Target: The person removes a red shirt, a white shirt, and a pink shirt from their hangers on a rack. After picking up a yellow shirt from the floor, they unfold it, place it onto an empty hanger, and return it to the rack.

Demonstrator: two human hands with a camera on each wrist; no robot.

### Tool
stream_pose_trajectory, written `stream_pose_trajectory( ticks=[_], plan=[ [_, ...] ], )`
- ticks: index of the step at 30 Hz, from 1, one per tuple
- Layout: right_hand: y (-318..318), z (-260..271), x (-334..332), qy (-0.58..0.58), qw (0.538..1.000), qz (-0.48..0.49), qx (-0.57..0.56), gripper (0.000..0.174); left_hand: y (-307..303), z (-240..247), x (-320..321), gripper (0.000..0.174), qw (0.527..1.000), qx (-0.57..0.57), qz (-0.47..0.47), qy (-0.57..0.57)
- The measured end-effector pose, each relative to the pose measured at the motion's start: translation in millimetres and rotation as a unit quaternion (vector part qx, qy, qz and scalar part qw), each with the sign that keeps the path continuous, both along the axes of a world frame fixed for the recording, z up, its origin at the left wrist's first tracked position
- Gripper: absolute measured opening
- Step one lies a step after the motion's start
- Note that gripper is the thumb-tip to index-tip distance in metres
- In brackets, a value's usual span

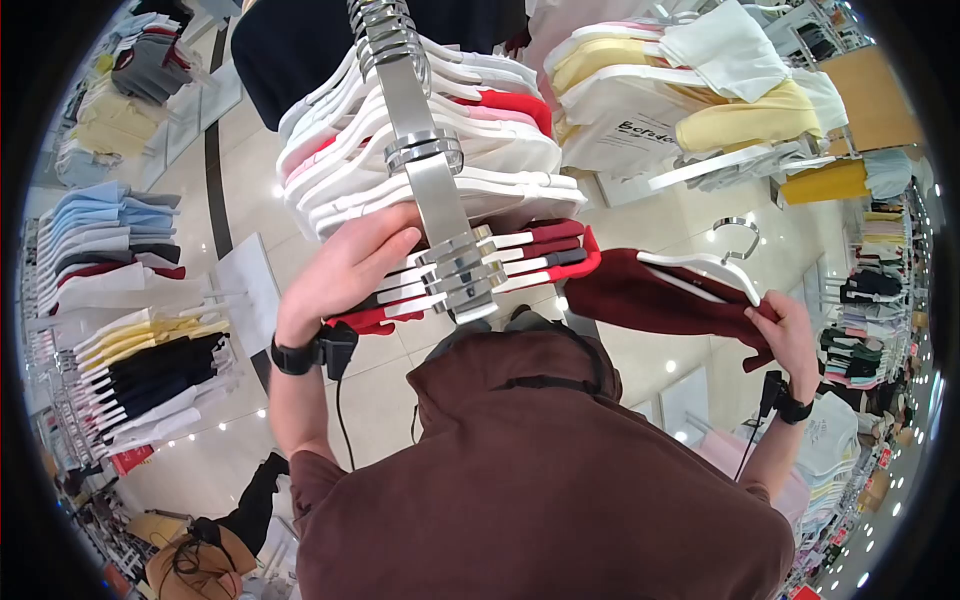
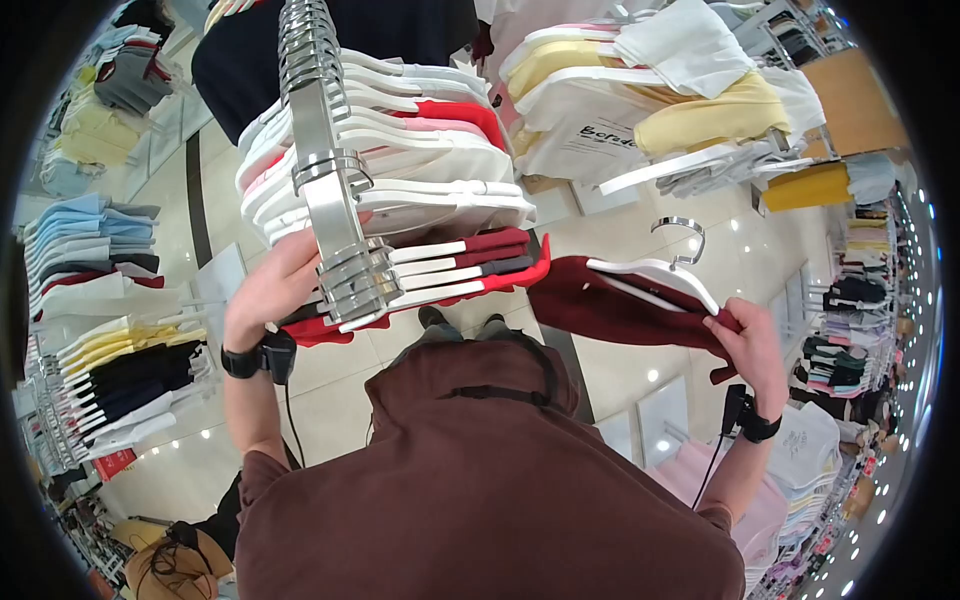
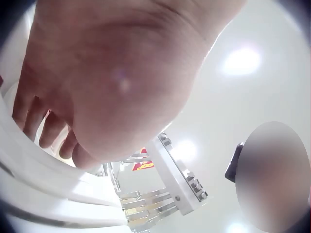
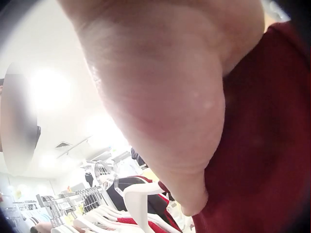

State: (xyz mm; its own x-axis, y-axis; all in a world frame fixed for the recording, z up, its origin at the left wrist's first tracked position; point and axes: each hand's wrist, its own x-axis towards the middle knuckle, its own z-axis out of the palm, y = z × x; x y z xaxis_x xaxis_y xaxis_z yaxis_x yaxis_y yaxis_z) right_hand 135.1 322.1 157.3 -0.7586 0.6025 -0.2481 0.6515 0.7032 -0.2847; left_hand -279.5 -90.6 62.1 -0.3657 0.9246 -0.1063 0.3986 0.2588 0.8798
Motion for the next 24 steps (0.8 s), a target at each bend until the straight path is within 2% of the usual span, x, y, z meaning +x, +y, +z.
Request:
stream_pose_trajectory(
  ticks=[1,3,5,7,8,9,11,16,17,18,19,21,24],
  plan=[
    [-3,7,-5,0.003,1.000,-0.010,0.005,0.032,3,5,-4,0.033,1.000,0.002,-0.004,-0.002],
    [-6,12,-11,0.011,0.999,-0.015,0.033,0.034,14,22,-9,0.047,0.996,-0.052,-0.061,-0.030],
    [-4,14,-16,0.018,0.998,-0.018,0.059,0.036,20,21,-12,0.048,0.993,-0.062,-0.067,-0.072],
    [-1,19,-18,0.008,0.993,0.023,0.113,0.035,23,-2,-16,0.052,0.984,0.000,-0.036,-0.176],
    [-4,22,-23,0.003,0.992,0.017,0.127,0.035,24,-6,-23,0.059,0.977,0.018,-0.035,-0.208],
    [-3,23,-28,0.003,0.992,0.016,0.127,0.035,27,-7,-27,0.059,0.977,0.018,-0.036,-0.207],
    [-1,23,-35,0.029,0.985,0.035,0.164,0.034,32,-9,-30,0.063,0.950,0.029,0.027,-0.310],
    [1,30,-79,0.067,0.980,0.083,0.167,0.025,29,-15,-15,0.070,0.965,0.026,0.063,-0.255],
    [-1,34,-88,0.078,0.974,0.124,0.175,0.025,20,-10,-12,0.062,0.976,-0.002,0.040,-0.215],
    [-2,36,-98,0.088,0.966,0.163,0.180,0.025,13,-8,-5,0.046,0.984,0.011,0.036,-0.175],
    [-3,38,-110,0.089,0.967,0.162,0.177,0.025,5,-4,3,0.036,0.990,0.024,0.030,-0.134],
    [-7,40,-138,0.101,0.944,0.269,0.162,0.025,-7,1,19,0.036,0.990,-0.003,0.041,-0.133],
    [-13,21,-183,0.093,0.928,0.338,0.126,0.028,-24,-12,36,0.041,0.999,0.012,0.041,0.002]
  ],
)
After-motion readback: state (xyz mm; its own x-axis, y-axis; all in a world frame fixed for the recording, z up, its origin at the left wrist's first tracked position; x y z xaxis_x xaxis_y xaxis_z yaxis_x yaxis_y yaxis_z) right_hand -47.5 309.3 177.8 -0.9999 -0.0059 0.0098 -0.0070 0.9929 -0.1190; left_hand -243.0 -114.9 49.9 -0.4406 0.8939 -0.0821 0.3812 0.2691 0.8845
